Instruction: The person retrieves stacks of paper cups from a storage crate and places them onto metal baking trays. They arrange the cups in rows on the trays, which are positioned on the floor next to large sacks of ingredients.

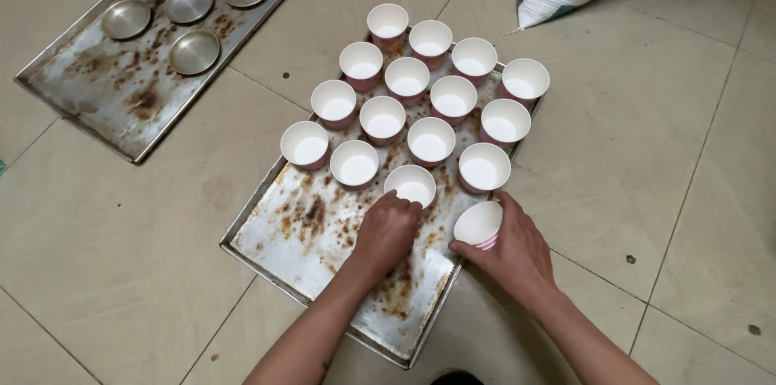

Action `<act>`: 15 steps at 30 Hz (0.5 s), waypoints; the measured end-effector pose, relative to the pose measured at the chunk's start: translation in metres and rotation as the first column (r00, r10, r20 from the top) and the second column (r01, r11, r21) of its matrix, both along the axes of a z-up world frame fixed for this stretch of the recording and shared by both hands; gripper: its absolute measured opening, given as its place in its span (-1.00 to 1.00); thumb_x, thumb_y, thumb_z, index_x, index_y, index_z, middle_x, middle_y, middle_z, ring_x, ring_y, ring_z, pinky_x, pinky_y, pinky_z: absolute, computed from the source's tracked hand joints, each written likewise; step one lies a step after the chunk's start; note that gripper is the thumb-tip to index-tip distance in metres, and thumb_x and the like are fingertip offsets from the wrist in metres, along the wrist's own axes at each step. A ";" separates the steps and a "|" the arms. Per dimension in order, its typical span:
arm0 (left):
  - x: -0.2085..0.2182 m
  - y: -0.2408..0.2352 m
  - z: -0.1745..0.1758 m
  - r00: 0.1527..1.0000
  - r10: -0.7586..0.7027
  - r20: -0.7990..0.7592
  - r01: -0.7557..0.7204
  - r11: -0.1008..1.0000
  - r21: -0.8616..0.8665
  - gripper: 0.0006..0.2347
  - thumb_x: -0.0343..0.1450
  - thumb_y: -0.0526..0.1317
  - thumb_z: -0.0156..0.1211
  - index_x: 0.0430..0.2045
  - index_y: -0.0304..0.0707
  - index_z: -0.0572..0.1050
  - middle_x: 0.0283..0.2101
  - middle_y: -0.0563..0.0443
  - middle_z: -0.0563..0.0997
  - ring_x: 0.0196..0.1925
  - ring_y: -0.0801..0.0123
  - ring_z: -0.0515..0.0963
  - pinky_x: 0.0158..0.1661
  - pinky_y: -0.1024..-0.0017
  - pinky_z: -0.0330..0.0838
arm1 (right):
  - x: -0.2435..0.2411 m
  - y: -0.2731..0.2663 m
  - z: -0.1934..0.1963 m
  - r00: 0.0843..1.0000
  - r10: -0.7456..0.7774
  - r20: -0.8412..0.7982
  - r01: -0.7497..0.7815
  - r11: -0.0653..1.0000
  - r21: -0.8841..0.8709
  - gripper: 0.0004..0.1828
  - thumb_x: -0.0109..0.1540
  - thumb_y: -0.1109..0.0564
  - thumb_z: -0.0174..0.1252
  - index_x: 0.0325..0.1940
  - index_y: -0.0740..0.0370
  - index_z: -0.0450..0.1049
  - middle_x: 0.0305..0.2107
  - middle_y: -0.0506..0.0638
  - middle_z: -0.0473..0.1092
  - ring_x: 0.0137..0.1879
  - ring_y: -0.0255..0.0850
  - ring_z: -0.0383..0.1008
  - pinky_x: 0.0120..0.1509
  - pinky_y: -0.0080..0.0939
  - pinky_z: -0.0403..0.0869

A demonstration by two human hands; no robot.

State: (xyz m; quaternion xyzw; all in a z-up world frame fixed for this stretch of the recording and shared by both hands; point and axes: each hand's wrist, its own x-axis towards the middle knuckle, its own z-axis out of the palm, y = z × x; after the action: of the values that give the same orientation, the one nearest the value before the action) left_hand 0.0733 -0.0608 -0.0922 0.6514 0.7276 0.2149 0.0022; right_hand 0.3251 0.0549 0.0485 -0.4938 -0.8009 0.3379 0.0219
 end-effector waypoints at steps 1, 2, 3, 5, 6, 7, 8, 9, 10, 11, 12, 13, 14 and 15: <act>0.000 0.005 -0.024 0.986 -0.006 -0.165 0.014 0.999 0.051 -0.94 0.57 -0.19 0.41 -0.27 -0.08 0.73 -0.40 -0.01 0.79 -0.15 0.11 0.91 0.47 0.11 0.66 | 0.006 0.000 -0.008 1.000 -0.015 -0.017 0.015 1.000 0.022 0.57 0.07 -0.64 0.72 0.90 0.15 0.17 0.54 0.28 0.49 0.69 0.31 0.50 0.76 0.36 0.52; 0.000 0.008 -0.026 0.986 -0.008 -0.165 0.017 0.999 0.051 -0.94 0.57 -0.19 0.41 -0.27 -0.08 0.73 -0.40 -0.01 0.79 -0.15 0.11 0.91 0.47 0.11 0.66 | 0.011 -0.001 -0.012 1.000 -0.018 -0.016 0.018 1.000 0.023 0.57 0.07 -0.64 0.72 0.90 0.15 0.17 0.54 0.28 0.49 0.69 0.31 0.50 0.76 0.36 0.52; 0.001 0.010 -0.029 0.979 -0.004 -0.205 0.020 0.997 0.076 -0.94 0.57 -0.23 0.40 -0.30 -0.09 0.72 -0.41 -0.01 0.78 -0.18 0.11 0.90 0.46 0.10 0.67 | 0.015 -0.001 -0.017 0.999 -0.031 -0.043 0.031 1.000 -0.005 0.60 0.06 -0.60 0.77 0.90 0.20 0.16 0.55 0.32 0.48 0.70 0.35 0.49 0.78 0.39 0.49; 0.003 0.012 -0.030 0.970 -0.002 -0.245 0.027 0.995 0.099 -0.93 0.57 -0.26 0.39 -0.32 -0.11 0.71 -0.42 -0.02 0.78 -0.20 0.11 0.90 0.45 0.08 0.67 | 0.020 -0.003 -0.021 0.997 -0.048 -0.069 0.045 0.998 -0.034 0.63 0.04 -0.56 0.81 0.91 0.25 0.16 0.56 0.36 0.47 0.72 0.39 0.47 0.81 0.42 0.47; 0.004 0.012 -0.028 0.964 0.000 -0.266 0.024 0.996 0.085 -0.94 0.55 -0.25 0.39 -0.32 -0.12 0.70 -0.41 -0.04 0.78 -0.20 0.09 0.90 0.45 0.07 0.67 | 0.021 -0.003 -0.020 0.996 -0.046 -0.076 0.043 0.998 -0.042 0.62 0.04 -0.52 0.83 0.90 0.25 0.16 0.57 0.39 0.45 0.71 0.44 0.46 0.81 0.47 0.45; 0.006 0.012 -0.027 0.958 0.001 -0.287 0.021 0.997 0.071 -0.95 0.54 -0.25 0.39 -0.32 -0.14 0.69 -0.39 -0.07 0.79 -0.19 0.07 0.89 0.44 0.06 0.67 | 0.022 -0.004 -0.020 0.995 -0.045 -0.084 0.041 0.998 -0.049 0.61 0.04 -0.49 0.84 0.89 0.26 0.15 0.58 0.42 0.43 0.70 0.50 0.44 0.82 0.53 0.44; 0.005 0.012 -0.030 0.958 -0.002 -0.287 0.023 0.997 0.070 -0.95 0.54 -0.25 0.39 -0.32 -0.14 0.69 -0.39 -0.07 0.79 -0.19 0.07 0.89 0.44 0.06 0.67 | 0.021 -0.004 -0.019 0.995 -0.048 -0.084 0.044 0.998 -0.049 0.61 0.04 -0.49 0.84 0.89 0.26 0.15 0.58 0.42 0.43 0.70 0.50 0.44 0.82 0.53 0.44; 0.005 0.012 -0.033 0.960 -0.001 -0.279 0.021 0.997 0.069 -0.94 0.53 -0.24 0.40 -0.31 -0.15 0.69 -0.38 -0.09 0.79 -0.19 0.05 0.89 0.44 0.04 0.66 | 0.020 -0.004 -0.018 0.996 -0.041 -0.083 0.035 0.997 -0.074 0.61 0.04 -0.46 0.85 0.91 0.24 0.14 0.59 0.39 0.43 0.72 0.46 0.44 0.82 0.51 0.45; 0.005 0.011 -0.036 0.963 0.000 -0.270 0.019 0.998 0.067 -0.94 0.53 -0.23 0.41 -0.31 -0.17 0.70 -0.37 -0.11 0.79 -0.18 0.03 0.90 0.45 0.02 0.66 | 0.019 -0.005 -0.017 0.996 -0.034 -0.081 0.026 0.995 -0.098 0.60 0.05 -0.44 0.86 0.92 0.21 0.13 0.61 0.37 0.42 0.74 0.43 0.44 0.82 0.50 0.45; 0.006 0.010 -0.034 0.963 -0.003 -0.269 0.021 0.998 0.066 -0.94 0.53 -0.23 0.41 -0.31 -0.17 0.70 -0.37 -0.11 0.79 -0.18 0.03 0.90 0.45 0.02 0.66 | 0.020 -0.005 -0.018 0.996 -0.036 -0.080 0.028 0.995 -0.099 0.60 0.05 -0.44 0.86 0.92 0.21 0.13 0.61 0.37 0.42 0.74 0.43 0.44 0.82 0.50 0.45; 0.006 0.011 -0.033 0.963 0.004 -0.271 0.015 0.998 0.066 -0.93 0.53 -0.22 0.41 -0.29 -0.19 0.71 -0.35 -0.12 0.80 -0.16 0.01 0.90 0.46 0.02 0.65 | 0.020 -0.005 -0.020 0.996 -0.023 -0.087 0.015 0.996 -0.091 0.57 0.07 -0.41 0.85 0.91 0.22 0.13 0.62 0.39 0.40 0.74 0.44 0.43 0.82 0.51 0.45; 0.007 0.011 -0.031 0.962 0.010 -0.273 0.009 0.998 0.067 -0.92 0.54 -0.21 0.41 -0.26 -0.21 0.71 -0.33 -0.13 0.81 -0.14 0.00 0.91 0.46 0.01 0.65 | 0.020 -0.004 -0.021 0.996 -0.011 -0.094 0.003 0.997 -0.082 0.54 0.10 -0.38 0.85 0.91 0.23 0.14 0.62 0.41 0.39 0.75 0.46 0.42 0.82 0.52 0.45; 0.009 0.011 -0.023 0.962 0.008 -0.272 0.010 0.998 0.065 -0.92 0.54 -0.21 0.41 -0.26 -0.21 0.71 -0.33 -0.13 0.81 -0.14 0.00 0.91 0.46 0.01 0.65 | 0.019 -0.004 -0.018 0.996 -0.012 -0.093 0.005 0.996 -0.084 0.54 0.10 -0.38 0.85 0.91 0.23 0.14 0.62 0.41 0.39 0.75 0.46 0.42 0.82 0.52 0.45; 0.011 0.010 -0.015 0.958 0.012 -0.285 0.009 0.997 0.075 -0.88 0.53 -0.22 0.40 -0.16 -0.26 0.71 -0.28 -0.17 0.82 -0.06 -0.03 0.90 0.51 -0.03 0.60 | 0.019 -0.004 -0.015 0.998 -0.005 -0.068 -0.002 0.996 -0.094 0.55 0.10 -0.41 0.84 0.92 0.21 0.13 0.63 0.39 0.38 0.76 0.44 0.41 0.83 0.53 0.44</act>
State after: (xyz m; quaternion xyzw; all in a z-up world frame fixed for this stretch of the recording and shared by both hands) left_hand 0.0848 -0.0504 -0.1071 0.6747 0.7122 0.1461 -0.1275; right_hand 0.3445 0.0505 0.0334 -0.4830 -0.7825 0.3921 0.0261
